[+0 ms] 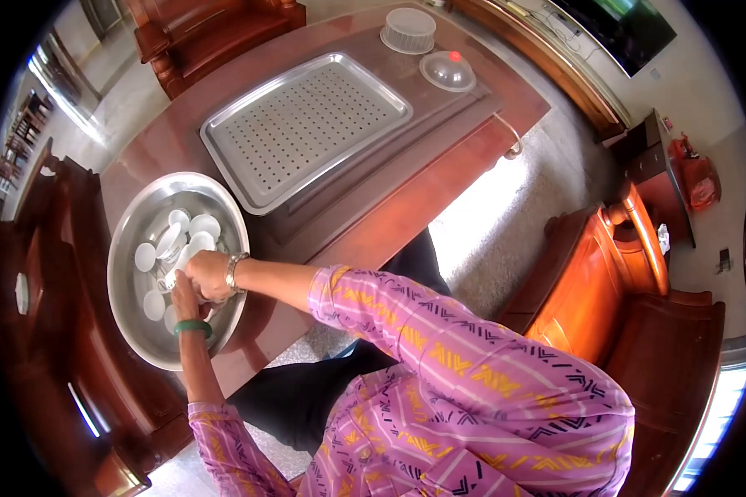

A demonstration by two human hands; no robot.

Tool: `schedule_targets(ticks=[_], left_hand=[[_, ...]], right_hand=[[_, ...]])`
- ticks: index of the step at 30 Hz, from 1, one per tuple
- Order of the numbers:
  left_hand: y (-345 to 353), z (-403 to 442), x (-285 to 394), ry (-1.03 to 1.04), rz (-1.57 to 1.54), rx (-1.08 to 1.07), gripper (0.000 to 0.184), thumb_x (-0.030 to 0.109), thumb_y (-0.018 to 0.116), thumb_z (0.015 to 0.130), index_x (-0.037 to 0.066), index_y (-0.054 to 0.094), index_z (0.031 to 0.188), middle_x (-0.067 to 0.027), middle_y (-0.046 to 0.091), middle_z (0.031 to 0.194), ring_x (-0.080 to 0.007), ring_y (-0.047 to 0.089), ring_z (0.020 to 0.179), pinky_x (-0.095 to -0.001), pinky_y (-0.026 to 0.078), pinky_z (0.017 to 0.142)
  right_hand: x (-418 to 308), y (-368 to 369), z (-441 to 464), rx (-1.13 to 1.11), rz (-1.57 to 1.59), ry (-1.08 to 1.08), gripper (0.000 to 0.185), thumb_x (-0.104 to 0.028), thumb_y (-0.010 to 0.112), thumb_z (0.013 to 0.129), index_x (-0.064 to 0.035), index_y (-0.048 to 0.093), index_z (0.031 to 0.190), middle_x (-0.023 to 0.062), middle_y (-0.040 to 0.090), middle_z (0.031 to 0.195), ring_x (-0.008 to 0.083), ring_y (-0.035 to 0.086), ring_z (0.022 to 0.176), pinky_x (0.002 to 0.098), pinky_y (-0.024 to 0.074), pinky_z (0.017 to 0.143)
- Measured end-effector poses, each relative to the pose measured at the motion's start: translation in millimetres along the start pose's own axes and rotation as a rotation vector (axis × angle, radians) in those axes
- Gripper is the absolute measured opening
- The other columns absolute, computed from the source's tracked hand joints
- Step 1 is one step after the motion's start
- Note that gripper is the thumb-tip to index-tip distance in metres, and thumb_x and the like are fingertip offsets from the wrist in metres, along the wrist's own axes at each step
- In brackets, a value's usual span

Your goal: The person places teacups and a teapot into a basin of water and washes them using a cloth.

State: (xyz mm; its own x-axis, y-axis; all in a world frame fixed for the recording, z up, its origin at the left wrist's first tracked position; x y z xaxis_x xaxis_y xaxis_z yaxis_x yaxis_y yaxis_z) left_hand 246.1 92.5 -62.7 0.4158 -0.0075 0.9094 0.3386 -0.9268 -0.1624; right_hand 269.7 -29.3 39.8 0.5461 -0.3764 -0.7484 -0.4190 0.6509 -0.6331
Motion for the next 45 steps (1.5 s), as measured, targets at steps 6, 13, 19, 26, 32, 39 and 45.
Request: schedule_targets(ticks=[6, 13, 19, 26, 32, 39, 45], left_hand=[[12, -30, 26, -0.050, -0.056, 0.007, 0.051, 0.048, 0.038, 0.086, 0.001, 0.057, 0.091, -0.0081, 0.057, 0.067, -0.0150, 0.053, 0.049, -0.0247, 0.035, 0.033], [-10, -6, 6, -0.023, -0.157, -0.015, 0.047, 0.043, 0.037, 0.087, 0.000, 0.056, 0.093, -0.0096, 0.059, 0.079, -0.0187, 0.058, 0.059, -0.0303, 0.045, 0.043], [-16, 8, -13, 0.067, -0.083, 0.057, 0.036, 0.040, 0.046, 0.084, 0.006, 0.053, 0.083, -0.0075, 0.051, 0.068, -0.0177, 0.049, 0.052, -0.0310, 0.038, 0.041], [-2, -57, 49, -0.001, 0.034, 0.085, 0.038, 0.041, 0.038, 0.085, 0.008, 0.052, 0.073, -0.0051, 0.048, 0.055, -0.0142, 0.044, 0.038, -0.0266, 0.032, 0.033], [10, -57, 45, 0.011, 0.042, 0.067, 0.039, 0.035, 0.034, 0.085, 0.003, 0.054, 0.079, -0.0100, 0.054, 0.064, -0.0178, 0.049, 0.042, -0.0267, 0.034, 0.030], [-4, -55, 46, 0.039, 0.086, 0.096, 0.039, 0.032, 0.032, 0.087, 0.001, 0.054, 0.078, -0.0118, 0.056, 0.068, -0.0192, 0.049, 0.040, -0.0284, 0.036, 0.030], [20, -55, 59, 0.215, 0.254, 0.009, 0.042, 0.033, 0.031, 0.086, 0.000, 0.056, 0.081, -0.0109, 0.056, 0.069, -0.0195, 0.050, 0.040, -0.0290, 0.037, 0.031]], right_hand=[[15, -26, -3, 0.323, 0.301, 0.044, 0.021, -0.017, 0.064, 0.057, -0.0030, 0.065, 0.073, 0.0200, 0.061, 0.071, 0.0339, 0.061, 0.070, 0.0352, 0.0490, 0.067], [21, 14, 9, -0.053, -0.040, 0.048, 0.015, -0.015, 0.061, 0.055, -0.0018, 0.059, 0.062, 0.0185, 0.059, 0.065, 0.0334, 0.060, 0.067, 0.0385, 0.0478, 0.062], [19, -12, 8, 0.230, -0.061, -0.178, 0.029, -0.034, 0.066, 0.060, -0.0090, 0.064, 0.074, 0.0156, 0.062, 0.076, 0.0314, 0.060, 0.072, 0.0384, 0.0478, 0.067], [-8, -10, -4, -0.052, -0.052, -0.101, 0.024, -0.026, 0.065, 0.061, -0.0062, 0.064, 0.073, 0.0130, 0.062, 0.069, 0.0256, 0.059, 0.065, 0.0340, 0.0475, 0.063], [23, -25, -1, 0.166, 0.169, 0.088, 0.031, -0.025, 0.071, 0.061, -0.0050, 0.066, 0.085, 0.0121, 0.064, 0.075, 0.0209, 0.060, 0.068, 0.0297, 0.0470, 0.064], [21, 9, 1, -0.092, 0.309, 0.054, 0.031, -0.023, 0.072, 0.061, -0.0081, 0.066, 0.088, 0.0140, 0.064, 0.078, 0.0238, 0.060, 0.071, 0.0313, 0.0471, 0.066], [25, -1, -1, -0.056, 0.044, 0.082, 0.032, -0.022, 0.070, 0.059, -0.0072, 0.066, 0.087, 0.0162, 0.063, 0.081, 0.0278, 0.060, 0.074, 0.0344, 0.0473, 0.069]])
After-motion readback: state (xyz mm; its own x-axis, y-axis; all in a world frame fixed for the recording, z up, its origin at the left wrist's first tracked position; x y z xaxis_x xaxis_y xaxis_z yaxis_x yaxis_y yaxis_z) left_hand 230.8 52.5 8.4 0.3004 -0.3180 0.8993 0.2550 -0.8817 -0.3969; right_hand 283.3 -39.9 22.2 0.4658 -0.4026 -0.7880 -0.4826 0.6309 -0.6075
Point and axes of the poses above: each hand's wrist, its own z-axis towards the middle knuckle, its own y-axis out of the palm, x = y × z, the point moved 9 cm from there along z, towards the middle knuckle
